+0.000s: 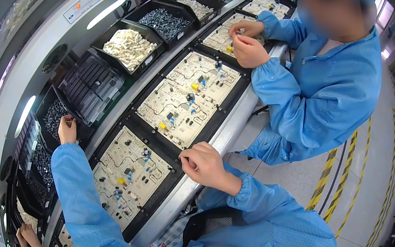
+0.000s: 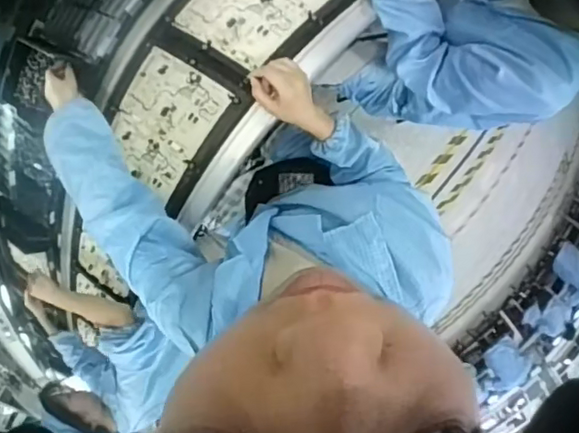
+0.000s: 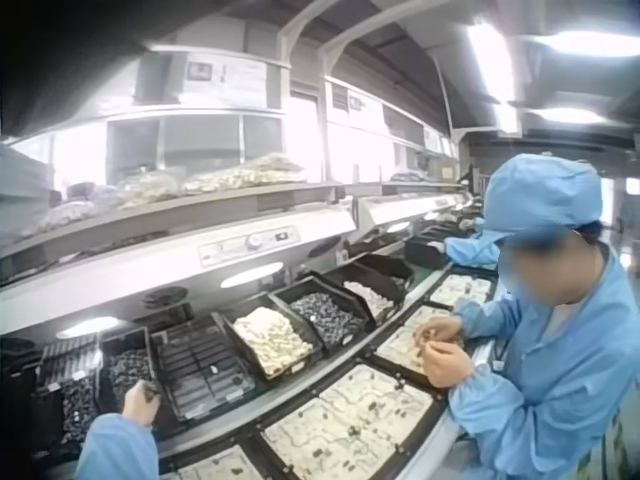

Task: Assembling electronic components onto printed circuit boards on a production line.

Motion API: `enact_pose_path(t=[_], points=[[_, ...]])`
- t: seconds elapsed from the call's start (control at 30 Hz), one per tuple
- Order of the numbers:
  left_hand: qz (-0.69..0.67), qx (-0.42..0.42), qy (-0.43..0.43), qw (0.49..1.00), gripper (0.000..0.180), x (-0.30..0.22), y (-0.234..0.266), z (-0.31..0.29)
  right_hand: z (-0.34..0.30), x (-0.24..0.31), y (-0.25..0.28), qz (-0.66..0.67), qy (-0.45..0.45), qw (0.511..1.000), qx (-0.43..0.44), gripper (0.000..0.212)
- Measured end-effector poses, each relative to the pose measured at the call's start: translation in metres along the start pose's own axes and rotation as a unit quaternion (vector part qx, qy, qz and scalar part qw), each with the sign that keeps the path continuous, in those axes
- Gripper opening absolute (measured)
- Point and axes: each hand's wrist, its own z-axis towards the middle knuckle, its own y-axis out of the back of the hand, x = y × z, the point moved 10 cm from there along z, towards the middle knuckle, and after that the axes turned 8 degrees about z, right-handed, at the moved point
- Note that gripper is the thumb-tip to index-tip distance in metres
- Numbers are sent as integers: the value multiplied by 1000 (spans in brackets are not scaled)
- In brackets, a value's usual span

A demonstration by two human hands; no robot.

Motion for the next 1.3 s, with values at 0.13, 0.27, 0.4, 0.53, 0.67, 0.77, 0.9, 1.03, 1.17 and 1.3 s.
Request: enact_pose_path(t=[0.13, 0.27, 0.4, 0.53, 0.67, 0.77, 0.9, 1.03, 1.17, 1.3], points=[[2, -33, -35, 999, 21, -8, 7, 2, 1, -1, 3, 0, 5, 1000, -5, 15], [9, -83, -77, 994, 21, -14, 15, 12, 1, -1, 4, -15, 13, 1000, -1, 15], [51, -82, -72, 993, 21, -15, 7, 18, -1, -4, 5, -14, 0, 1000, -6, 13], [92, -99, -109, 985, 28, -29, 19, 9, 1, -5, 5, -18, 0, 1000, -18, 14], [136, -96, -110, 980, 31, -36, 10, 9, 2, -6, 7, -32, 4, 999, -24, 14], [181, -82, -96, 975, 32, -38, 8, 8, 3, -8, 7, -31, -9, 999, -19, 14], [189, -99, -102, 972, 32, -44, 13, 5, 2, -9, 9, -25, -5, 1000, -17, 14], [197, -85, -94, 972, 30, -48, 9, 7, 3, -10, 13, -28, -11, 999, -26, 14], [220, -125, -112, 961, 24, -47, 12, 6, 4, -10, 14, -26, -7, 999, -32, 13], [189, -81, -87, 975, 17, -40, 10, 9, 6, -8, 11, -19, 3, 999, -31, 12]])
